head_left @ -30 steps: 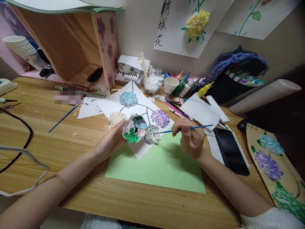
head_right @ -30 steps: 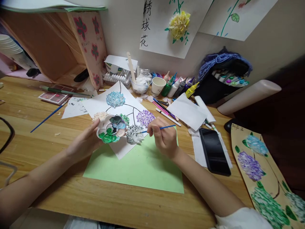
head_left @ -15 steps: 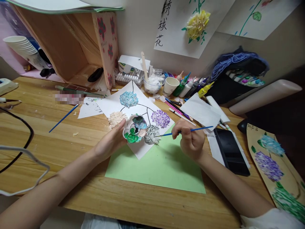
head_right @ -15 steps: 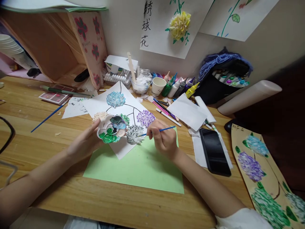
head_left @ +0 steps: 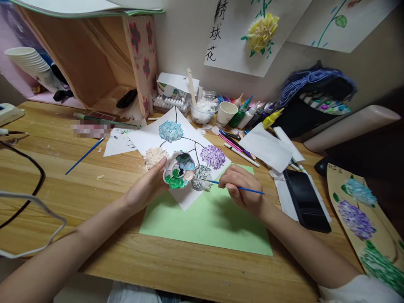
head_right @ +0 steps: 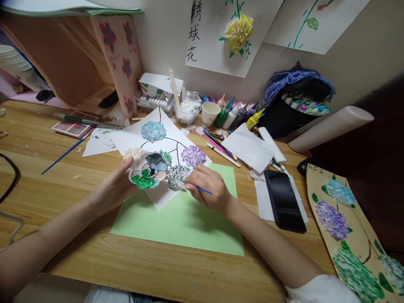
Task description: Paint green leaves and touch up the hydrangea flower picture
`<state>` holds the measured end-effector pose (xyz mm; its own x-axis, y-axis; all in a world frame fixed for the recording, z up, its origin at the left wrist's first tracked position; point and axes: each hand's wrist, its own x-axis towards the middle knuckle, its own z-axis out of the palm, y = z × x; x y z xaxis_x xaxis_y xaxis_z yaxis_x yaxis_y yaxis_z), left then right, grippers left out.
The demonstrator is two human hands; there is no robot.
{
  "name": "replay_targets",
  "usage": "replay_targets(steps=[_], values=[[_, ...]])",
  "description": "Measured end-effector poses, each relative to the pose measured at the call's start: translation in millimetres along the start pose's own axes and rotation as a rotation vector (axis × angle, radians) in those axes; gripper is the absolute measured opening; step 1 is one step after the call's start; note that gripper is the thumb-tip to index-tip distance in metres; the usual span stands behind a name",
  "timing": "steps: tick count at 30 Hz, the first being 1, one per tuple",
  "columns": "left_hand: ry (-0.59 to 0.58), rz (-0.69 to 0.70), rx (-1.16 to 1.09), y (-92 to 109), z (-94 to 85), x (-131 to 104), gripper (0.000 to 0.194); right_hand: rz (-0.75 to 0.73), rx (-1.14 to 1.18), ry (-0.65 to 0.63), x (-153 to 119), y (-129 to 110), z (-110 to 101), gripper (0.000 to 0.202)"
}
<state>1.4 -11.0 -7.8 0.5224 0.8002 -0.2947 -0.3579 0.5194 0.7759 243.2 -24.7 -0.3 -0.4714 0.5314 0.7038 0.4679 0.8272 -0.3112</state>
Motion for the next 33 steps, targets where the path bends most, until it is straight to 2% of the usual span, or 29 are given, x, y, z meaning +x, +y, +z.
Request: replay_targets(steps=[5,9,15,21,23,26,28,30,33], values=[[0.015,-0.007,0.002,1.1,0.2,0.5,0.050,0.080,0.051,0.037,-1.2,-0.4,-0.5,0.038],[-0.003,-0.008,-0.005,0.9,0.6,1.0,0.049,0.078,0.047,0.010,-0.9,-0.6,1.6,0.038],[0.000,-0.017,-0.003,0.4,0.6,0.0,0.049,0.090,0.063,0.077,0.7,-0.5,-1.0,0.037],[0.006,-0.017,-0.004,-0.7,-0.6,0.8,0.049,0.097,0.032,0.023,1.0,-0.6,0.4,0.038],[-0.003,-0.006,-0.012,-0.3,0.0,1.1,0.049,0.094,0.043,0.081,-1.1,0.5,0.4,0.037],[-0.002,-0.001,-0.020,0.6,1.4,1.2,0.048,0.093,0.083,0.263,-5.0,0.3,-2.5,0.035],[-0.016,0.001,-0.033,0.9,2.2,1.2,0.049,0.112,0.083,0.336,-5.8,-1.8,-4.8,0.035],[-0.044,0.008,-0.051,0.7,2.9,1.3,0.048,0.125,0.079,0.321,-4.3,-4.7,-5.8,0.036],[-0.051,0.014,-0.054,0.0,3.8,1.4,0.046,0.090,0.104,0.200,0.8,-8.1,-4.2,0.033]])
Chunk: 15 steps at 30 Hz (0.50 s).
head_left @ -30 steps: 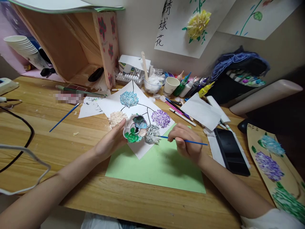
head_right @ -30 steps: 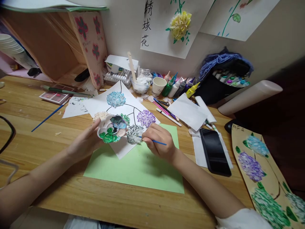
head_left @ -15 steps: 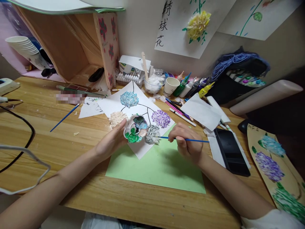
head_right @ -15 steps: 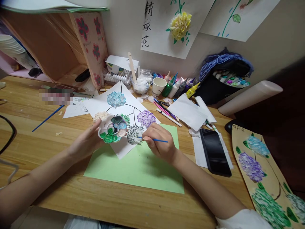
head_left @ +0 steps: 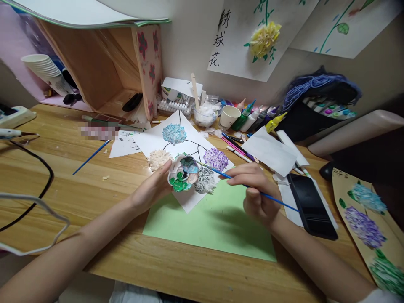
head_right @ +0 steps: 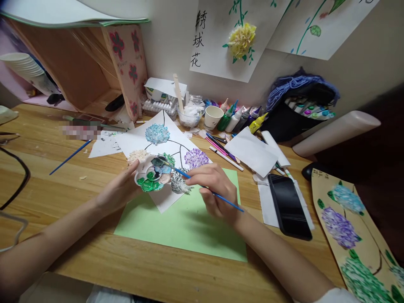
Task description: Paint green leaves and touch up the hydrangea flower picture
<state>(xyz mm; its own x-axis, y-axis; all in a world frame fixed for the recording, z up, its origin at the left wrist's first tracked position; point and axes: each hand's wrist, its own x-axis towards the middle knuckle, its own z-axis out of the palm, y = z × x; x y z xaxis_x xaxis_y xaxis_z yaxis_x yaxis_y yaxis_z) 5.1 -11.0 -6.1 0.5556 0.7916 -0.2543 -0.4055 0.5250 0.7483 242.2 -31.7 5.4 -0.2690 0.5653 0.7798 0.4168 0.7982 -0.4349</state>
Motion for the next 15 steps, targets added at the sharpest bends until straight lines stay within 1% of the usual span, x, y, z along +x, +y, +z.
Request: replay_targets(steps=[3,6,11,13,15], values=[[0.005,-0.006,0.005,-0.4,0.6,-0.1,0.045,-0.026,0.012,-0.099,3.7,-1.3,3.3,0.029],[-0.002,-0.010,0.003,-0.4,0.6,-0.6,0.047,-0.038,0.015,-0.094,5.1,-1.3,4.1,0.029],[-0.007,-0.001,0.021,-0.7,-0.2,-0.9,0.052,-0.045,-0.001,-0.140,4.5,-0.6,1.4,0.029],[0.004,-0.004,0.028,-0.3,-0.6,-1.0,0.054,-0.054,0.009,-0.078,2.7,0.1,-1.0,0.032],[0.017,-0.012,0.038,0.7,-1.2,-1.1,0.054,-0.034,0.020,0.031,0.3,1.0,-3.8,0.038]])
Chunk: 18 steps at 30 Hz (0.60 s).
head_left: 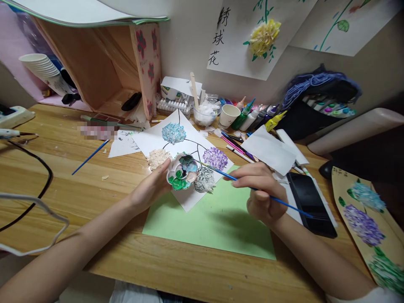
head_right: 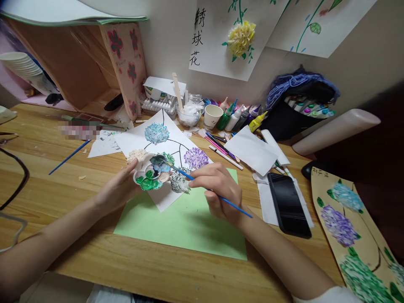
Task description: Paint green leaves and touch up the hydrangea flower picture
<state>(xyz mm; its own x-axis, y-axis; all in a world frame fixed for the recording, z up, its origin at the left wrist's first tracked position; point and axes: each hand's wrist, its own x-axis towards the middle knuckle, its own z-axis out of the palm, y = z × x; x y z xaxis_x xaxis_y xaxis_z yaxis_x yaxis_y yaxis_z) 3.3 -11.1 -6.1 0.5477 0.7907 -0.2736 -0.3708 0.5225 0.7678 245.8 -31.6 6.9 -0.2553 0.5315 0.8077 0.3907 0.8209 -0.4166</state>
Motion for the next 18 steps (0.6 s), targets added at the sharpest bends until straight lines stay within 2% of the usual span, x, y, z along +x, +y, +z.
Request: replay_targets(steps=[3,10,18], values=[[0.018,0.005,0.013,1.6,-1.2,-0.5,0.054,0.073,0.002,0.079,-2.1,0.9,-2.2,0.044],[0.064,-0.009,0.024,2.5,-2.1,-1.1,0.053,0.121,-0.018,-0.096,-0.5,2.5,6.1,0.040],[0.055,0.002,0.002,0.5,-3.9,-0.2,0.049,0.104,-0.033,-0.148,-4.2,3.1,10.9,0.034]])
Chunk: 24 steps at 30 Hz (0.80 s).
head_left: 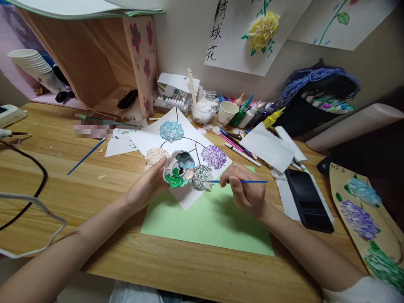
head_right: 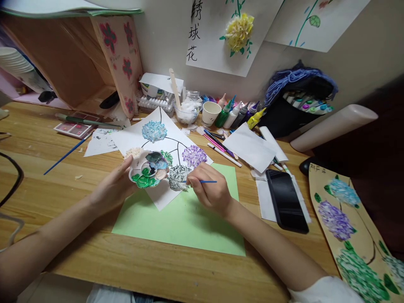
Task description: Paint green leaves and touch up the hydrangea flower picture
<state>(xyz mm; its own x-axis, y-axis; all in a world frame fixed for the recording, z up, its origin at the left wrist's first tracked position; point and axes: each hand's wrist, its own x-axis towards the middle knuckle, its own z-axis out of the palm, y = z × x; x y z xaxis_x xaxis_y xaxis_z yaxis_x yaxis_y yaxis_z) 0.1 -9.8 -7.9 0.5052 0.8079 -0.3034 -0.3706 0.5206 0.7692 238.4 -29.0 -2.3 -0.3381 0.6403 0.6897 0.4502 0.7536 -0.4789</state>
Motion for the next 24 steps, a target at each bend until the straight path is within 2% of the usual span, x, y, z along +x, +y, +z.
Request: replay_targets(steps=[5,10,14,19,24], values=[[0.022,-0.013,-0.003,0.2,0.9,0.2,0.047,0.016,0.016,0.045,1.1,-0.6,-2.6,0.035],[0.018,0.000,-0.018,1.2,3.1,-0.2,0.046,-0.014,0.002,-0.008,1.0,-0.5,-1.7,0.033],[0.009,-0.009,-0.006,1.1,3.0,-0.3,0.050,0.000,0.022,0.046,0.9,-0.8,-2.1,0.035],[-0.003,-0.008,-0.003,0.7,1.9,0.4,0.053,-0.028,0.003,-0.002,0.9,-0.7,-0.6,0.032],[-0.003,-0.010,0.004,-0.2,-0.4,0.9,0.053,-0.011,0.025,0.041,0.7,-0.1,0.9,0.032]])
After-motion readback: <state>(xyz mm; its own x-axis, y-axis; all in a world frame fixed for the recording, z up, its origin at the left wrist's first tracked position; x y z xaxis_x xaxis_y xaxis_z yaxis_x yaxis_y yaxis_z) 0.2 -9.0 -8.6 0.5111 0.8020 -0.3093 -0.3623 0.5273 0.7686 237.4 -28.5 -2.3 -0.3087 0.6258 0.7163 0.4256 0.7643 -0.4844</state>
